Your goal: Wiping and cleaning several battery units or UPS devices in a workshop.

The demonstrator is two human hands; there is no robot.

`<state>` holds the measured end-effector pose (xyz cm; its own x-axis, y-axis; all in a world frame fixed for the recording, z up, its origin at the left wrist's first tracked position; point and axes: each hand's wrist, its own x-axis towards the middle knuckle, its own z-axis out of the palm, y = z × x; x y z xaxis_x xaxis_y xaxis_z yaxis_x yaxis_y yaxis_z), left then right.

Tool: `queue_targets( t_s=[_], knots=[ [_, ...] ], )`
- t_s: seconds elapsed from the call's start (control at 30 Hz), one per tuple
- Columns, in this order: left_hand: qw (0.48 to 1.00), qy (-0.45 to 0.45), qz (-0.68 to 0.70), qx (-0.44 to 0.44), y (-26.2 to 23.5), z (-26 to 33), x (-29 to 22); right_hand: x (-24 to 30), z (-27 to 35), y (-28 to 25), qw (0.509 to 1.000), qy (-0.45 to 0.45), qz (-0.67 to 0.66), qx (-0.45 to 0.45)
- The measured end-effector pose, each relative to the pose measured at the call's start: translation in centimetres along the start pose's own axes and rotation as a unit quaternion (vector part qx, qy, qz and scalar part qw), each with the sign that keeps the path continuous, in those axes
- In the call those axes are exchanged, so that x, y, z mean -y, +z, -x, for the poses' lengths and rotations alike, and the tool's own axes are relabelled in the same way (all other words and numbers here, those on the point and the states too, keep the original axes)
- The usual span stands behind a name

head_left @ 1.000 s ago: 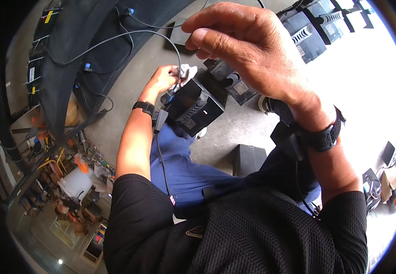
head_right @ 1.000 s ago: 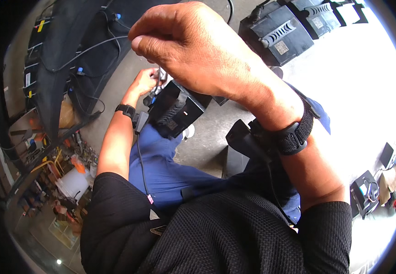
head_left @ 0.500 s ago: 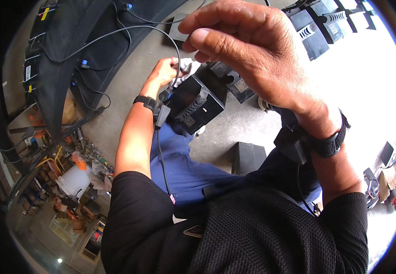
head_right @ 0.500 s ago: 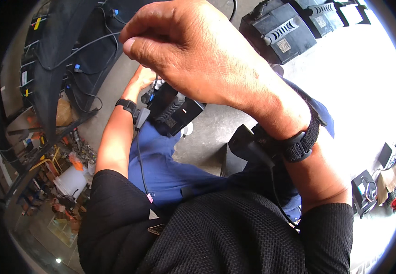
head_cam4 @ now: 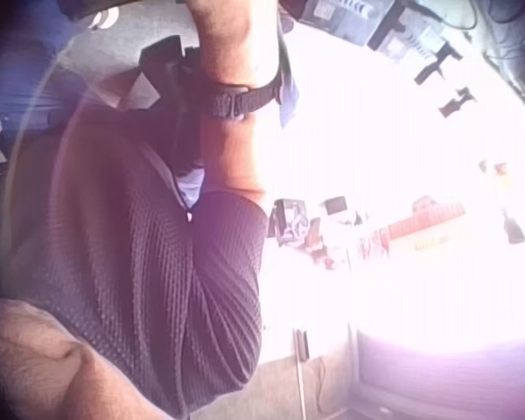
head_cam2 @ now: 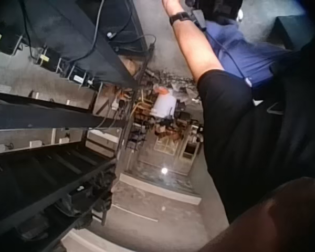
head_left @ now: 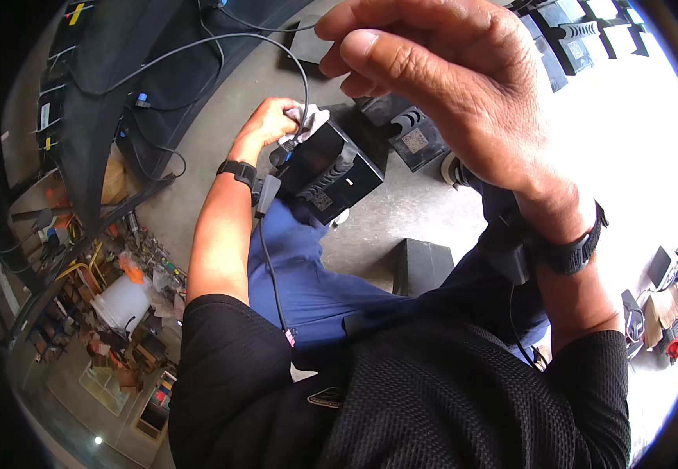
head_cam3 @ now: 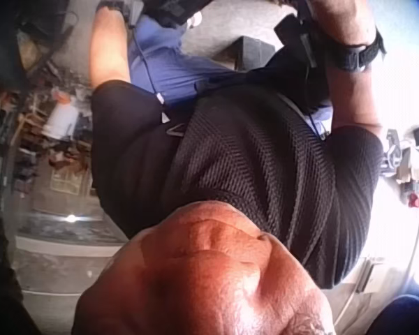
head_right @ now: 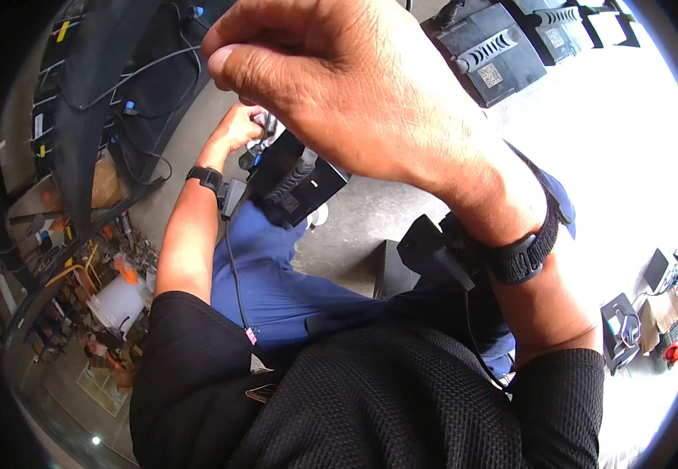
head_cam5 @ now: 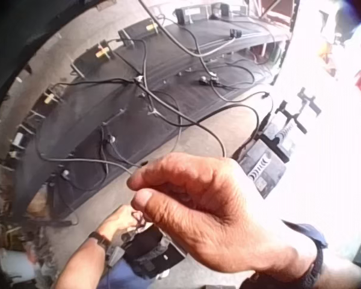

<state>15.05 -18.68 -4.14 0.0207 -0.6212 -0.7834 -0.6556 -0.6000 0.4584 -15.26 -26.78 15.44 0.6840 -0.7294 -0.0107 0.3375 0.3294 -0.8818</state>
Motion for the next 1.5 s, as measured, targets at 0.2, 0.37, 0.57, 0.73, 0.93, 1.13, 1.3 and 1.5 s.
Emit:
queue_targets(
  t_s=[0.2, 0.37, 0.57, 0.73, 0.93, 1.13, 1.3, 1.5],
  knots=[
    [0.993, 0.072, 0.045, -0.08, 1.3, -1.5, 0.2, -0.1, -0.3, 0.2, 0.999, -0.009, -0.002, 0.031],
    [0.997, 0.065, -0.029, 0.019, -0.5, -0.6, 3.8, 1.1, 0.5, 1.0, 0.998, 0.008, 0.066, -0.008],
    [0.997, 0.038, -0.069, 0.001, -0.6, -0.9, 1.5, -0.4, 0.3, -0.1, 1.0, 0.004, 0.028, -0.013],
    [0.998, 0.017, 0.05, -0.031, 1.2, -1.6, -2.2, -1.0, -0.1, -1.0, 1.0, -0.011, 0.008, -0.015],
    [0.921, 0.06, 0.007, -0.385, -2.1, -1.3, 5.2, 1.6, -1.2, 1.1, 0.996, 0.025, 0.068, -0.057],
    [0.767, 0.133, 0.409, -0.476, -4.7, 11.6, -2.5, 0.9, -1.9, 0.0, 0.985, 0.064, 0.131, -0.087],
    [0.703, 0.245, 0.517, -0.422, 0.9, 18.3, -7.5, -1.5, -2.0, 1.1, 0.959, -0.015, 0.282, 0.02],
    [0.846, 0.221, 0.398, -0.278, 8.8, 15.8, -8.2, -3.6, -0.4, 3.3, 0.862, 0.081, 0.45, 0.218]
  ],
)
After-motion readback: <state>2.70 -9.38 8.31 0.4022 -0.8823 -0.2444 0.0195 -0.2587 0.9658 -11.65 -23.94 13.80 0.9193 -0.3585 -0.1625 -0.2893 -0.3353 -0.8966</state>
